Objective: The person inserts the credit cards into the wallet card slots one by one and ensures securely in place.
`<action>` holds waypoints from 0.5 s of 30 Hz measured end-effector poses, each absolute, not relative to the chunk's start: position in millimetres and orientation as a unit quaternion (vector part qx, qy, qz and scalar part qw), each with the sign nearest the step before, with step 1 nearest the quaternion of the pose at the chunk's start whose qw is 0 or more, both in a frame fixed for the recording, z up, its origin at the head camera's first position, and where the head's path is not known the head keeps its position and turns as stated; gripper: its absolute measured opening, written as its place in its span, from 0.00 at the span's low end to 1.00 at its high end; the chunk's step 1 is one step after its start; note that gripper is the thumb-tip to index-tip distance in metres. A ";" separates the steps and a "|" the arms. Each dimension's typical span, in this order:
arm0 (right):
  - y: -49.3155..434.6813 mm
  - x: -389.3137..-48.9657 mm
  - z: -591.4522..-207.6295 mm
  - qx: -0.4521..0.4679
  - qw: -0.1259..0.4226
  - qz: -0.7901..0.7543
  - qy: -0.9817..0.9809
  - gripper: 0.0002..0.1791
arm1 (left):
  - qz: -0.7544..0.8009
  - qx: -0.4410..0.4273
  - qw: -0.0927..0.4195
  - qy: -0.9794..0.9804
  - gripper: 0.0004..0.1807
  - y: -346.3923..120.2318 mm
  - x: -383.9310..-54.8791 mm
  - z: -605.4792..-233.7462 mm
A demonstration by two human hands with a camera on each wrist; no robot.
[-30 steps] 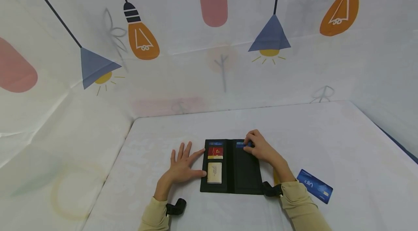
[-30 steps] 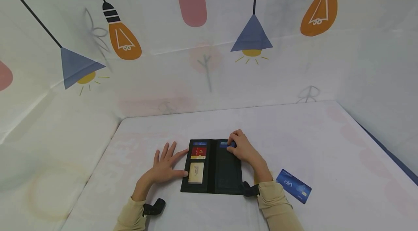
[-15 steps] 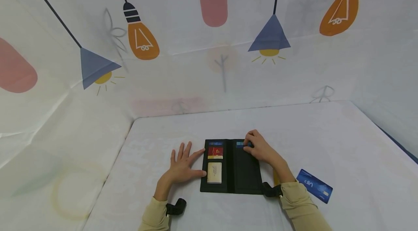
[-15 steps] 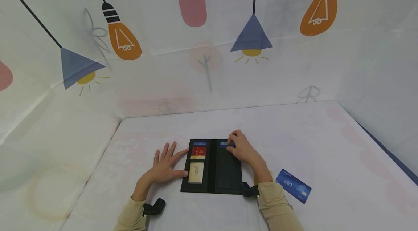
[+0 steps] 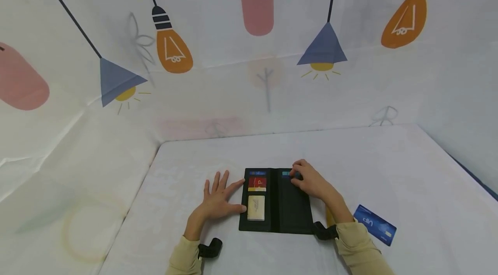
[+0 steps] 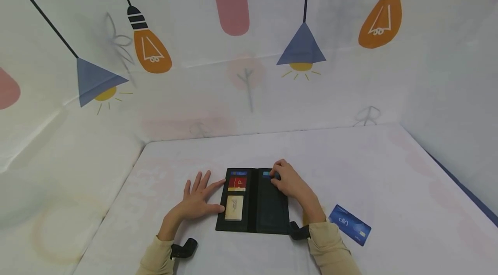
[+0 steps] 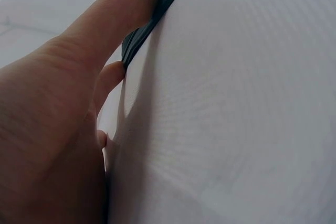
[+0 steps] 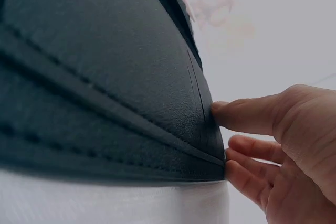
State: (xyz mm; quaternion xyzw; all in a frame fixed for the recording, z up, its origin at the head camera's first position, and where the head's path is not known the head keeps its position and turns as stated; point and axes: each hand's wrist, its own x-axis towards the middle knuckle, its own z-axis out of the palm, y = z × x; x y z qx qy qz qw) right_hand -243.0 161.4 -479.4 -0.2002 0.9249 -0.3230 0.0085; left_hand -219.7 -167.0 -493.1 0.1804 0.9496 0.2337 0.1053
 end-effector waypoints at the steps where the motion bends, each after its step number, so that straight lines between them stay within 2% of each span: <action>1: 161.3 -242.2 -478.9 -0.202 0.010 -0.321 0.925 0.05 | 0.233 0.180 0.103 0.950 0.45 -167.2 -219.6 -493.5; 15: 171.9 -226.3 -470.5 -0.223 0.049 -0.279 0.933 0.16 | 0.221 0.178 0.097 0.954 0.44 -166.4 -217.7 -492.1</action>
